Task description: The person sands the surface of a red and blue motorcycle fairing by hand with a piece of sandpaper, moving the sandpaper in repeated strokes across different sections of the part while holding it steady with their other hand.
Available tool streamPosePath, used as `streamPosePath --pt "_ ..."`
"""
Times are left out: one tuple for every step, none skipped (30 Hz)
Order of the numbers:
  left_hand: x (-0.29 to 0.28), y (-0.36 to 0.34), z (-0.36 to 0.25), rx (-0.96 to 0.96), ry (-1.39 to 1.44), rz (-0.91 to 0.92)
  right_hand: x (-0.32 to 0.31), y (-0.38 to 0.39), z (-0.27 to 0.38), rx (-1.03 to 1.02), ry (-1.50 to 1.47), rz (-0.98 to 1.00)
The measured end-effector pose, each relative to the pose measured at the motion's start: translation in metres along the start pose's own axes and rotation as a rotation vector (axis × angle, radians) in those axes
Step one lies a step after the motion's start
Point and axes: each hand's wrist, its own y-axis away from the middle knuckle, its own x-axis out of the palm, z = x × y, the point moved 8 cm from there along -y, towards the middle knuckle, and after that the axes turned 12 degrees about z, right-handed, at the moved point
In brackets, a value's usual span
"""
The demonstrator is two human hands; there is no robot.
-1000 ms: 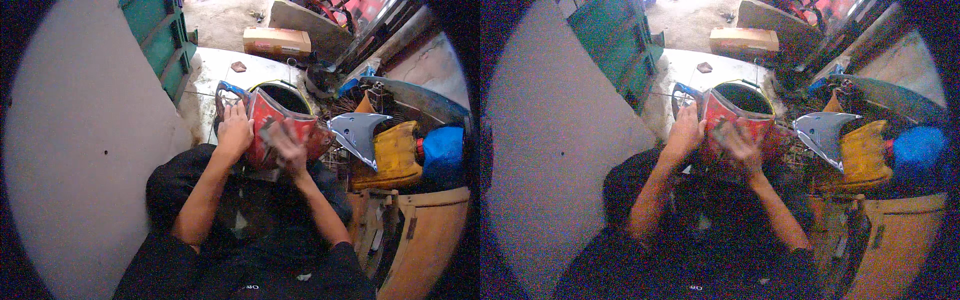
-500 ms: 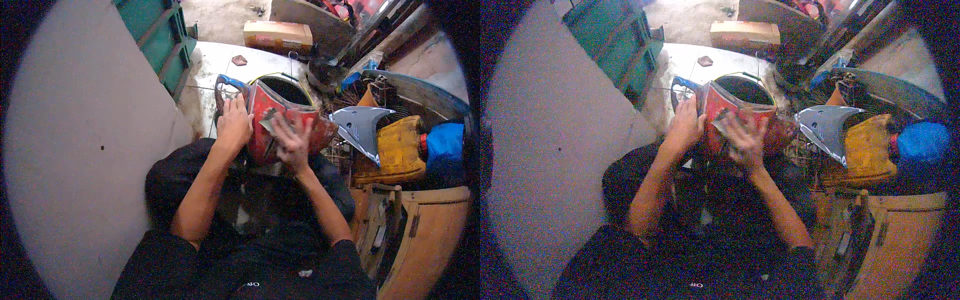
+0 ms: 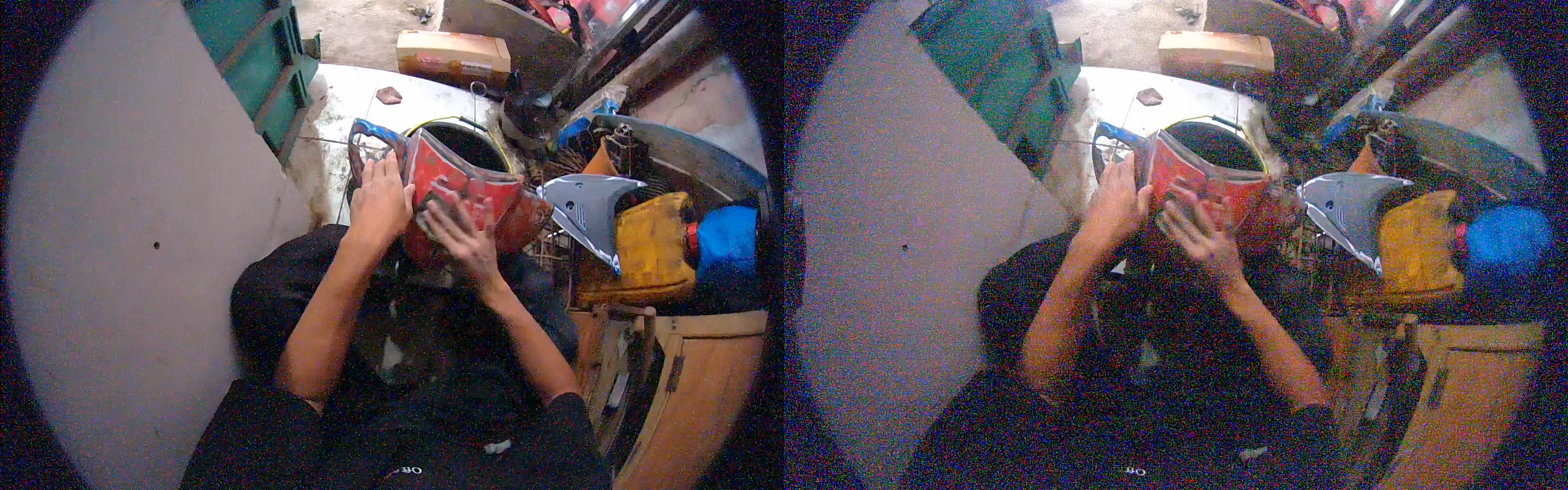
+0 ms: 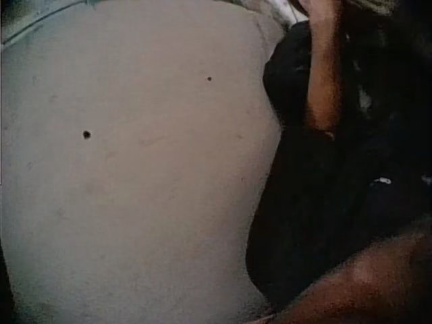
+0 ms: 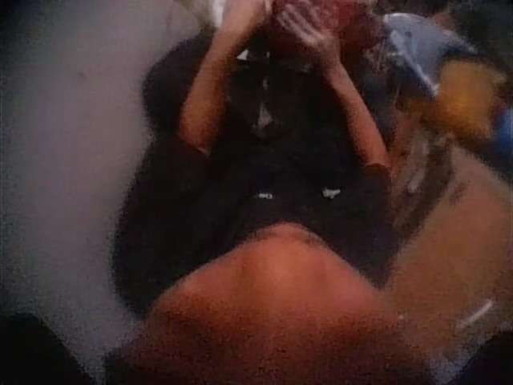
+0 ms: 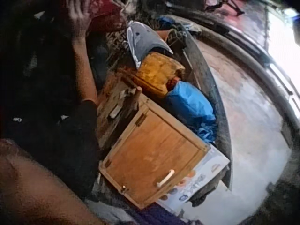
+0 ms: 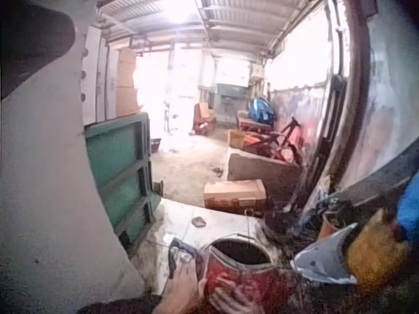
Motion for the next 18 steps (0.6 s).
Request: streamPosePath --pt "-0.001 0.002 0.003 -0.003 -0.005 0.002 -0.004 -0.001 0.002 0.001 -0.006 -0.002" --pt "0.000 0.004 0.007 -0.012 0.005 0.023 -0.007 0.001 -0.012 0.163 -0.219 0.005" --pt "0.001 0.003 0.005 -0.016 0.027 0.035 -0.011 0.003 -0.032 0.320 -0.419 0.014" --pt "0.000 0.001 0.002 -0.013 0.033 0.029 -0.018 0.004 -0.042 0.414 -0.330 -0.017" --pt "0.001 0.000 0.000 -0.018 0.024 0.042 -0.011 0.005 -0.040 0.411 -0.322 -0.018" --pt "0.003 -0.002 0.000 -0.020 0.010 0.061 -0.007 0.004 -0.021 0.258 -0.216 -0.024" --pt "0.005 -0.003 0.000 -0.015 0.010 0.062 -0.003 0.005 -0.004 0.105 -0.109 -0.029" --pt "0.007 -0.004 0.000 0.006 -0.004 0.044 0.001 0.011 -0.009 0.101 -0.135 -0.053" --pt "0.006 0.000 0.008 0.001 -0.029 0.027 -0.005 0.003 -0.004 0.091 -0.152 -0.060" --pt "0.005 0.001 0.007 -0.002 -0.025 0.030 -0.017 -0.001 -0.025 0.267 -0.290 -0.072" --pt "0.003 0.001 0.007 -0.010 -0.017 0.029 -0.019 0.001 -0.043 0.444 -0.427 -0.084" --pt "0.001 0.002 0.003 -0.010 -0.012 0.036 -0.010 0.001 -0.029 0.277 -0.403 -0.046" --pt "0.002 0.000 0.000 -0.002 -0.010 0.045 -0.002 0.007 -0.028 0.286 -0.401 -0.038" --pt "0.005 -0.002 -0.002 0.001 0.013 0.073 0.001 0.012 -0.022 0.233 -0.367 -0.066" --pt "0.004 -0.002 0.001 -0.011 0.026 0.089 -0.005 0.009 -0.016 0.166 -0.343 -0.107" --pt "0.005 -0.002 0.003 -0.020 0.020 0.087 -0.009 0.013 -0.036 0.303 -0.459 -0.192" --pt "0.004 -0.001 0.005 -0.006 -0.008 0.046 -0.010 0.007 -0.037 0.298 -0.467 -0.196" --pt "0.003 0.000 0.002 0.013 -0.028 0.011 -0.007 0.005 -0.039 0.319 -0.475 -0.151"
